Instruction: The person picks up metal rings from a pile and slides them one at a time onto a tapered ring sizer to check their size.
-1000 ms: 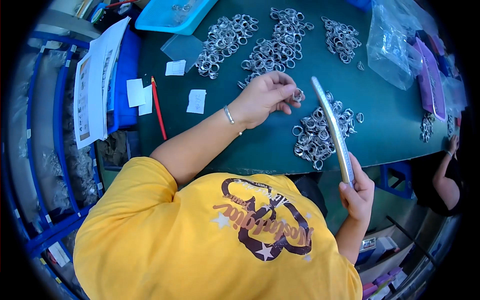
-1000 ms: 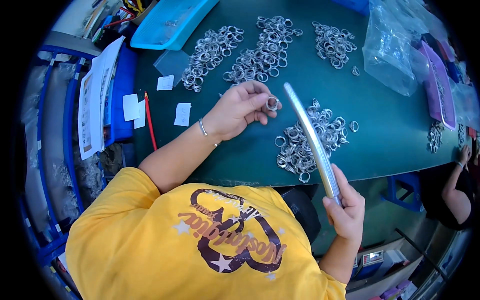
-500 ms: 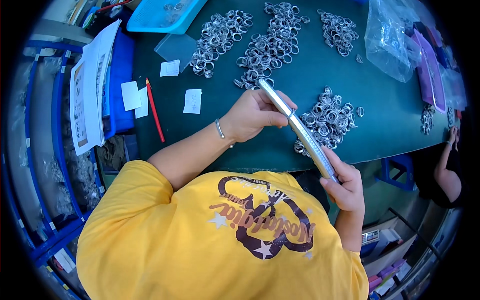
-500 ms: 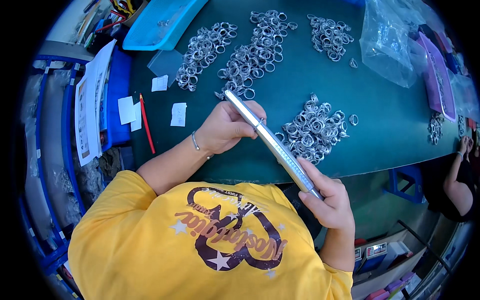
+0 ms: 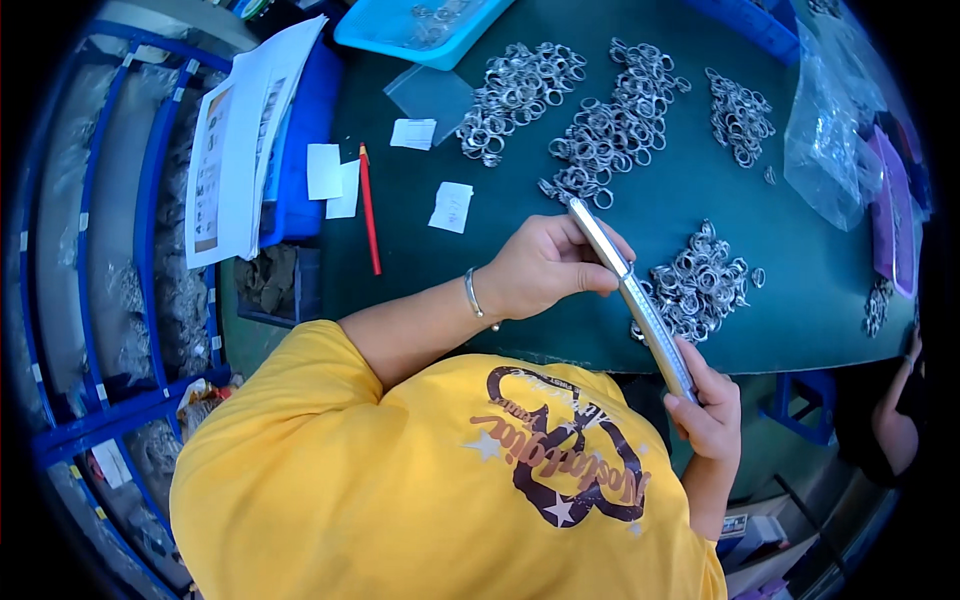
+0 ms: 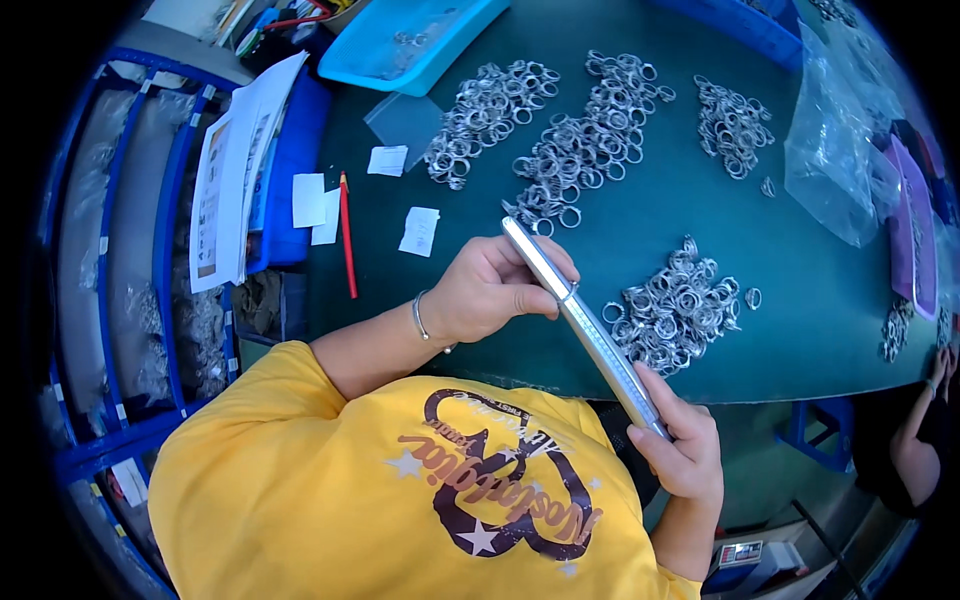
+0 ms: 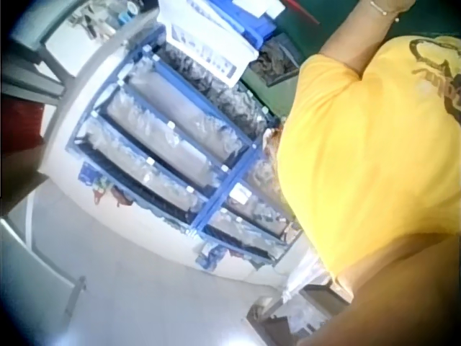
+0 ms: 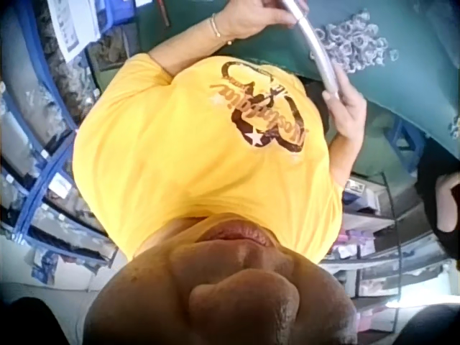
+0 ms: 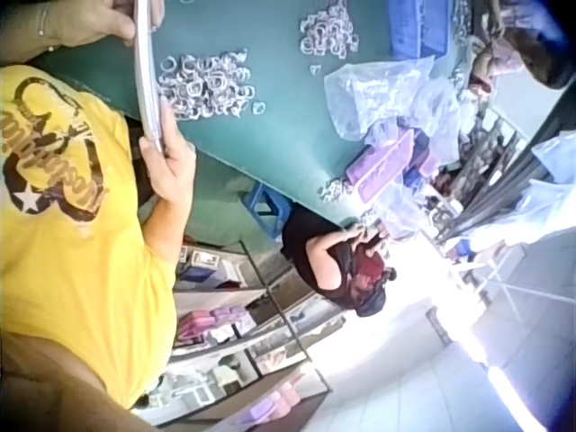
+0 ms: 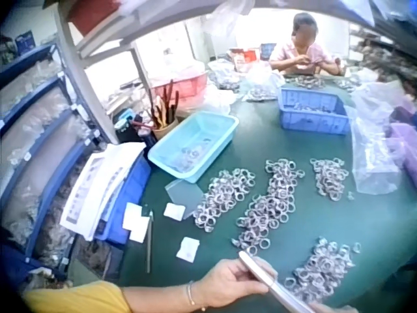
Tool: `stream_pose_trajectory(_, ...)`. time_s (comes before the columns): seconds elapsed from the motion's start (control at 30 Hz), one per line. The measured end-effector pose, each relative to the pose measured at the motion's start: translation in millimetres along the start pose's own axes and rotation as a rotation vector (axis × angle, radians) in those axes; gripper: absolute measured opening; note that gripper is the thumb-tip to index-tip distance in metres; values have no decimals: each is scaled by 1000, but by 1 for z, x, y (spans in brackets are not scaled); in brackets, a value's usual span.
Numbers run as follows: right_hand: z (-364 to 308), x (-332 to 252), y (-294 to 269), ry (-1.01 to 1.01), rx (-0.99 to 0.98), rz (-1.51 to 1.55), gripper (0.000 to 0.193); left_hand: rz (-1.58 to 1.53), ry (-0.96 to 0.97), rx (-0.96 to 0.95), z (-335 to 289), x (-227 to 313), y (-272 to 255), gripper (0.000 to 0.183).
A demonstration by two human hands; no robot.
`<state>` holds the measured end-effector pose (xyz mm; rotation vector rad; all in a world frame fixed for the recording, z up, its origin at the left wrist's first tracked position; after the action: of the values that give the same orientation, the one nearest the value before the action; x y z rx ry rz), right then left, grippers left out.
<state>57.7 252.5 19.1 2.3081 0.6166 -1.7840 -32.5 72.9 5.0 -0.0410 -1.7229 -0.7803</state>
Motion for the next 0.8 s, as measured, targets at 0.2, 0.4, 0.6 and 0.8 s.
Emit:
stream_pose_trajectory(0.2,10,11,19,97,-102,582,59,5,-44,257,-8,11,-28,20)
stream_pose_trajectory(0.4,-4,22,-3,80,52,640,61,811,335,790,-38,78,-136,22)
stream_pose_trajectory(0.6,-9,23,-26,102,271,582,65,1222,156,694,-39,71,-143,15)
stream_pose_trajectory(0.8,-14,15,-33,13,303,537,62,1137,517,175,0,43,-9,12)
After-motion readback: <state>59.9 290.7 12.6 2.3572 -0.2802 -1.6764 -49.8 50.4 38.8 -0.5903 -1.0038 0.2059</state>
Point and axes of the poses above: each hand's wrist, its own z-axis towards the middle knuckle, its own y-axis out of the palm, x = y × z, the point moved 9 cm from there along z, towards the middle knuckle, and after that the axes turned 1 degree about -z, right-handed, at the moved point
